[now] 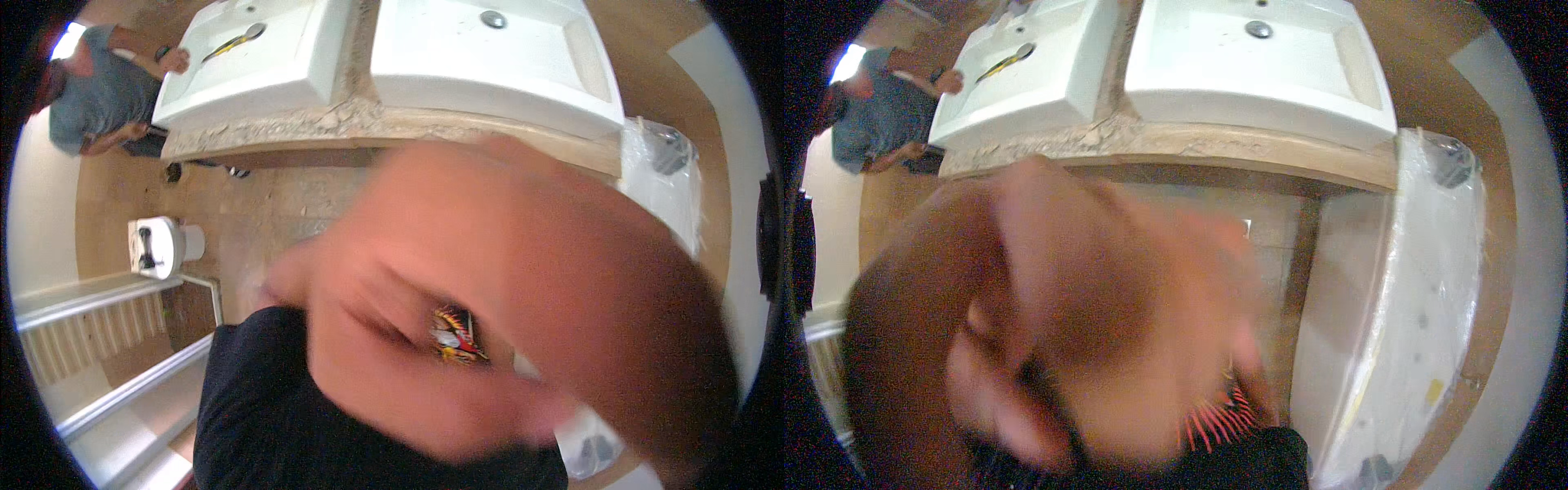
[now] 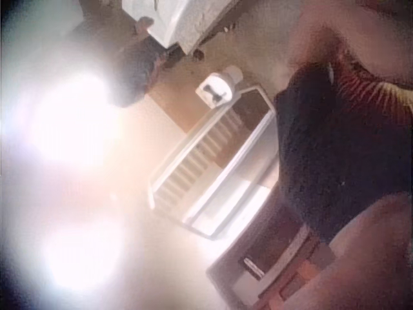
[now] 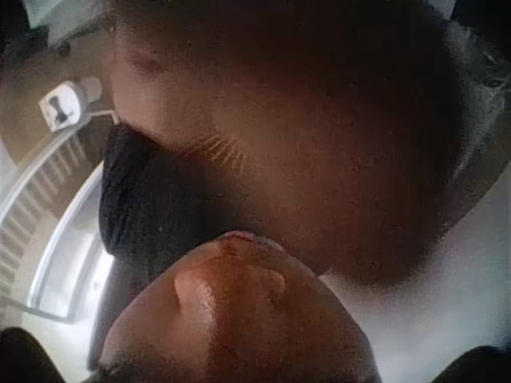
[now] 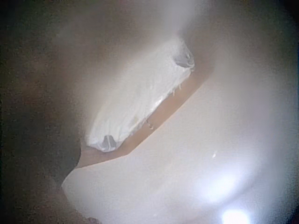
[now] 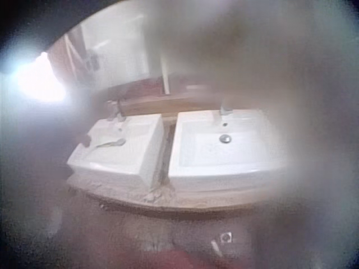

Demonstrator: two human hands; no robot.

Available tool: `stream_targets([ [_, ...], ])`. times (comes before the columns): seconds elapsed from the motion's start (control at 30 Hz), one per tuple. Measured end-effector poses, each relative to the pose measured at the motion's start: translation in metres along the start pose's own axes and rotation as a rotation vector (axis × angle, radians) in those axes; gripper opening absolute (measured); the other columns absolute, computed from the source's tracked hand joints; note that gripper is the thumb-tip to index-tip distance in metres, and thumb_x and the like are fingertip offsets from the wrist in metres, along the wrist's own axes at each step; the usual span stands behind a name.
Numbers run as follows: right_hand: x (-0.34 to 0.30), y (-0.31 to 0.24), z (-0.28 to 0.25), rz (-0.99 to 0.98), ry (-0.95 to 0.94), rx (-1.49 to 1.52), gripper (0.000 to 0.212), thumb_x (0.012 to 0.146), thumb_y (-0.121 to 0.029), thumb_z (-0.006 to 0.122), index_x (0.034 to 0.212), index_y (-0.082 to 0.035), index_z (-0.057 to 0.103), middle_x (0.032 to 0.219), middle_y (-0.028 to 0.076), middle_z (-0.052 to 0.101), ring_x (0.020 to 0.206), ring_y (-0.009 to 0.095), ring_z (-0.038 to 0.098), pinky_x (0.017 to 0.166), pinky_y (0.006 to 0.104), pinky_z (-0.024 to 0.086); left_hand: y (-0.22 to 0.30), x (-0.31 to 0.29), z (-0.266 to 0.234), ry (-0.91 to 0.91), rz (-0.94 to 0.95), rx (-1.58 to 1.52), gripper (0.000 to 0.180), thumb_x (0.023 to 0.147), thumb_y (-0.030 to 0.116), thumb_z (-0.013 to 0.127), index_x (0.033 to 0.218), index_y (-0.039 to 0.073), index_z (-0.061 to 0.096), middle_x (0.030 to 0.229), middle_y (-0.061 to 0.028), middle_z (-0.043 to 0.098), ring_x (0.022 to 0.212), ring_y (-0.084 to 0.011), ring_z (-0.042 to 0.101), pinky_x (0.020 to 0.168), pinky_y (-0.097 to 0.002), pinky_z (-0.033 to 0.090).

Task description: The person uses a wooden stick to scrape and remove debris from the gap between two white bathroom sinks. The person repeatedly scrapes the same area while another person stands nearby.

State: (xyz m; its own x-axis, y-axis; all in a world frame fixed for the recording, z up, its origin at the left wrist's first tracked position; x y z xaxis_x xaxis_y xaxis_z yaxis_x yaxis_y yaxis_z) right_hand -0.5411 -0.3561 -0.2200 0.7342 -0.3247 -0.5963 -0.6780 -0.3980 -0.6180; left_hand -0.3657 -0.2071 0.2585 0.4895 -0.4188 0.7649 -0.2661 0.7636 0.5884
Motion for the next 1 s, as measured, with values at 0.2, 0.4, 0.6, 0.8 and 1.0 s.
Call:
stream_targets([
  [0.2, -0.025, 0.103, -0.038, 0.119, 0.154, 0.018, 0.042, 0.075, -0.037, 0.063, 0.082, 0.004, 0.060, 0.073, 0.025, 0.059, 0.072, 0.040, 0.059, 0.064, 0.0460, 0.045, -0.025, 0.009, 0.061, -0.104, 0.117, -0.467, 0.020, 0.082, 0.023, 0.055, 0.084, 0.003, 0.058, 0.073, -0.0100, 0.060, 0.065, -0.0232, 0.058, 0.070, -0.0399, 0.047],
  [0.4, -0.050, 0.113, -0.055, 0.238, 0.258, 0.004, 0.044, 0.076, -0.037, 0.062, 0.078, 0.007, 0.059, 0.069, 0.023, 0.057, 0.066, 0.037, 0.057, 0.063, 0.0438, 0.044, -0.045, -0.006, 0.095, -0.095, 0.106, -0.737, 0.018, 0.080, 0.019, 0.055, 0.086, 0.003, 0.058, 0.076, -0.0104, 0.061, 0.068, -0.0240, 0.058, 0.071, -0.0396, 0.047],
  [0.6, -0.059, 0.081, -0.076, 0.434, 0.199, 0.204, 0.041, 0.077, -0.038, 0.063, 0.071, 0.003, 0.057, 0.059, 0.014, 0.055, 0.057, 0.025, 0.054, 0.058, 0.0394, 0.043, -0.065, 0.000, 0.111, -0.082, 0.091, -0.897, 0.017, 0.078, 0.016, 0.054, 0.087, 0.002, 0.059, 0.079, -0.0109, 0.061, 0.070, -0.0249, 0.059, 0.072, -0.0392, 0.047],
  [0.8, -0.041, 0.074, -0.081, 0.403, 0.231, 0.148, 0.040, 0.077, -0.038, 0.062, 0.071, 0.002, 0.058, 0.059, 0.015, 0.056, 0.056, 0.025, 0.055, 0.057, 0.0397, 0.042, -0.097, 0.018, 0.106, -0.067, 0.038, -0.982, 0.018, 0.076, 0.012, 0.053, 0.089, 0.001, 0.059, 0.082, -0.0113, 0.062, 0.072, -0.0258, 0.059, 0.073, -0.0388, 0.047],
  [1.0, -0.008, 0.042, -0.122, 0.305, 0.197, 0.019, 0.040, 0.077, -0.038, 0.062, 0.077, 0.002, 0.062, 0.067, 0.020, 0.060, 0.064, 0.030, 0.060, 0.060, 0.0421, 0.044, -0.134, 0.049, 0.085, -0.094, -0.018, -1.051, 0.020, 0.074, 0.009, 0.052, 0.091, 0.001, 0.060, 0.085, -0.0117, 0.062, 0.075, -0.0267, 0.059, 0.074, -0.0385, 0.047],
])
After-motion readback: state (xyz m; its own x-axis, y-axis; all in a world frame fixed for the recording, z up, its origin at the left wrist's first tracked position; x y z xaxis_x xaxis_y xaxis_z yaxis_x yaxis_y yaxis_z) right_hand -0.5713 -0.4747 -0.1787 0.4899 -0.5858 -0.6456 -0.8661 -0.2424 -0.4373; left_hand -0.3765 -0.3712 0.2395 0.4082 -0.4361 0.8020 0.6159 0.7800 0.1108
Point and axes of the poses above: each hand's wrist, its own x-axis towards the middle knuckle, its own z-axis out of the palm, y = z × x, the point moved 1 cm from there along x, towards the middle knuckle
